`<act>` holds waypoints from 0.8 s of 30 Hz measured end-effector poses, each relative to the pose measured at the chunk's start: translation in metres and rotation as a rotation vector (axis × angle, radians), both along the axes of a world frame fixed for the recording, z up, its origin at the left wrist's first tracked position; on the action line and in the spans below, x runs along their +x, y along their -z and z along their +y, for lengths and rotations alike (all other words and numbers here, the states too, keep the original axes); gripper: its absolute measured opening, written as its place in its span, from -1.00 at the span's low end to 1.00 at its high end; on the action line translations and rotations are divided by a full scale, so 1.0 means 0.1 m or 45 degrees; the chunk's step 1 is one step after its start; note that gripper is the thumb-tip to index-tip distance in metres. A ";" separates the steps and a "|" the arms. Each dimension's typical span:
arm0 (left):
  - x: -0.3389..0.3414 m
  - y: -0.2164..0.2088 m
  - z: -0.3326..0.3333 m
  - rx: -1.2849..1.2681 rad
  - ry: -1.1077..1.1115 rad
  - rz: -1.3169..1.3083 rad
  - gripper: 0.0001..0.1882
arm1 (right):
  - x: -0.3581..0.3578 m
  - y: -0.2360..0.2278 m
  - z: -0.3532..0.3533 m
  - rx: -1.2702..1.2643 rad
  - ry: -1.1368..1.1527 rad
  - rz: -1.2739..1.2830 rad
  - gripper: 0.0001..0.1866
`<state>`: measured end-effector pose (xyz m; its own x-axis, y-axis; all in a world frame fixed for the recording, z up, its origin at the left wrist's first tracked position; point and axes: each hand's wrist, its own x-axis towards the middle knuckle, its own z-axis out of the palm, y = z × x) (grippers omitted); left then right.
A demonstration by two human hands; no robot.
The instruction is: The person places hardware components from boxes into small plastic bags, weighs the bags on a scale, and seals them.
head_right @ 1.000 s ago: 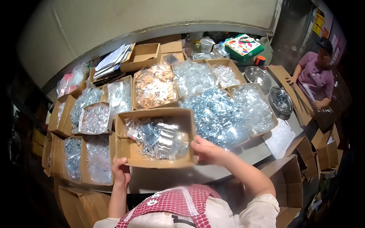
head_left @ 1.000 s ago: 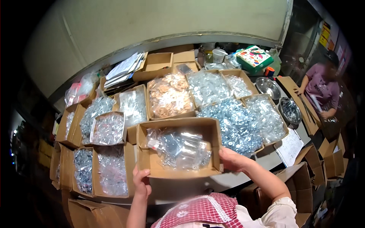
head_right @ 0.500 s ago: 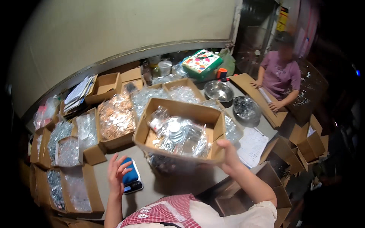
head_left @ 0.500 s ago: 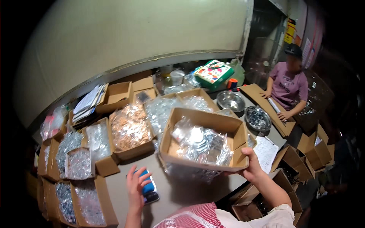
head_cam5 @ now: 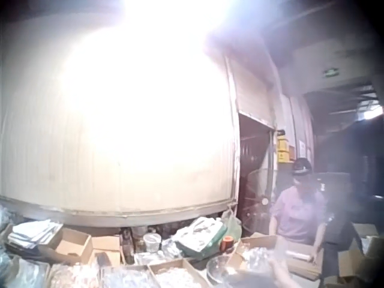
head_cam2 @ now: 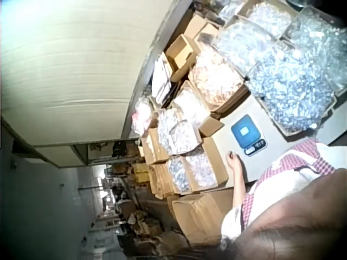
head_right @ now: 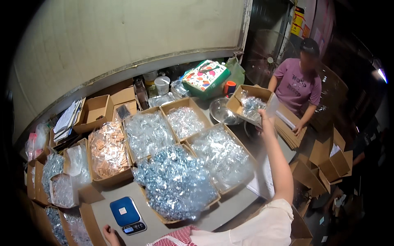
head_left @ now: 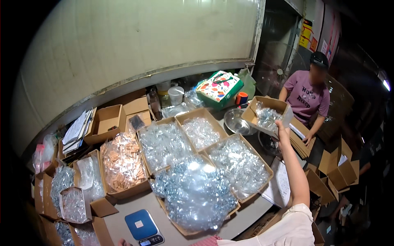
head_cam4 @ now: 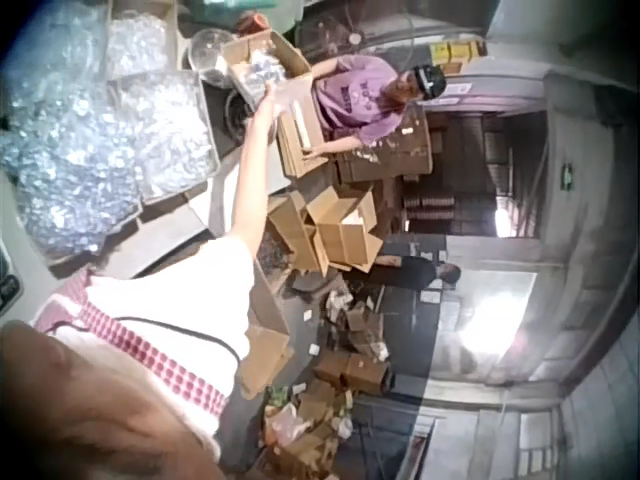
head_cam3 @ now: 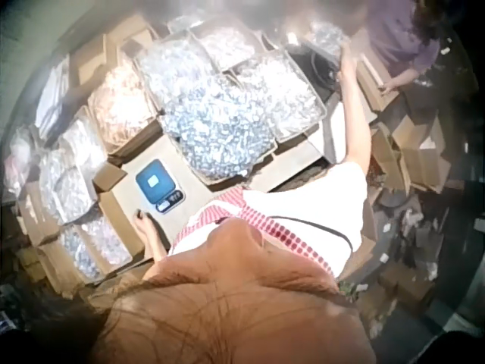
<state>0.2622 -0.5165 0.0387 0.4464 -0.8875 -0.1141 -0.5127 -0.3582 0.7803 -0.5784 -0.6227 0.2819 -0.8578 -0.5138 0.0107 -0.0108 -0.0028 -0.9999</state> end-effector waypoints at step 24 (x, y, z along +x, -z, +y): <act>-0.77 -0.23 0.26 -0.189 0.149 -1.103 -0.61 | -0.52 0.04 -0.60 0.531 0.496 1.678 -0.02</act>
<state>0.1849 -0.4905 0.0618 0.2277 -0.9117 0.3419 -0.9720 -0.1920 0.1354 -0.6304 -0.6825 0.2778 -0.4257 -0.4159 0.8036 -0.8447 0.5012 -0.1881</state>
